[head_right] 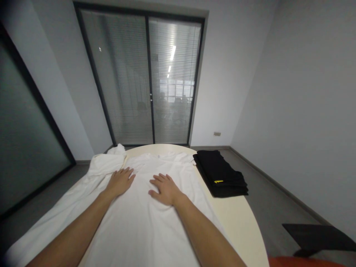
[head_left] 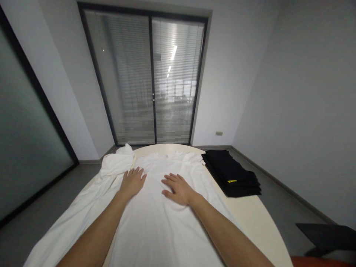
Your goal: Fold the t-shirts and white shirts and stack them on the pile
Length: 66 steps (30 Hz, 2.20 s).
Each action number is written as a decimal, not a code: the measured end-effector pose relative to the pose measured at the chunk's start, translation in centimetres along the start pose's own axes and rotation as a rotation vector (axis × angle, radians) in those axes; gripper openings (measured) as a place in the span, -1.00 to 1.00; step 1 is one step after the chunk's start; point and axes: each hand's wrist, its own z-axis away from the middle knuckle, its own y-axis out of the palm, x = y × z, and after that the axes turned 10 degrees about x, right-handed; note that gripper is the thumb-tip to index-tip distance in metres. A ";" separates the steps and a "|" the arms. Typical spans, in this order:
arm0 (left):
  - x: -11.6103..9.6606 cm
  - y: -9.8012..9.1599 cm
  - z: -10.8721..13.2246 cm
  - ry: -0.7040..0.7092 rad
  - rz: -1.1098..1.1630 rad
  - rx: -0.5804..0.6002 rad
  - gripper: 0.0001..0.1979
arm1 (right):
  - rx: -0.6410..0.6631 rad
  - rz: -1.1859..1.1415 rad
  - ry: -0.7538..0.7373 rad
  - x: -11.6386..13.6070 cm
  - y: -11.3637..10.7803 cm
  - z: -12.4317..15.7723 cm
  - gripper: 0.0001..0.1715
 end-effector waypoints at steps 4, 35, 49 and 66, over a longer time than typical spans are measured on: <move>-0.4 -0.3 -0.2 0.085 0.057 -0.067 -0.61 | 0.013 0.007 0.007 0.0 0.0 0.0 -0.30; -3.7 -0.9 1.7 0.115 0.033 0.332 -0.25 | -0.066 0.027 0.047 3.1 1.2 2.6 -0.37; -4.5 1.1 1.4 0.106 0.028 0.160 -0.34 | -0.338 0.222 0.853 -7.2 -5.4 -0.3 -0.58; -4.2 1.6 0.2 0.131 0.062 0.184 -0.32 | -0.490 -0.026 0.917 -14.2 -5.7 -1.5 -0.56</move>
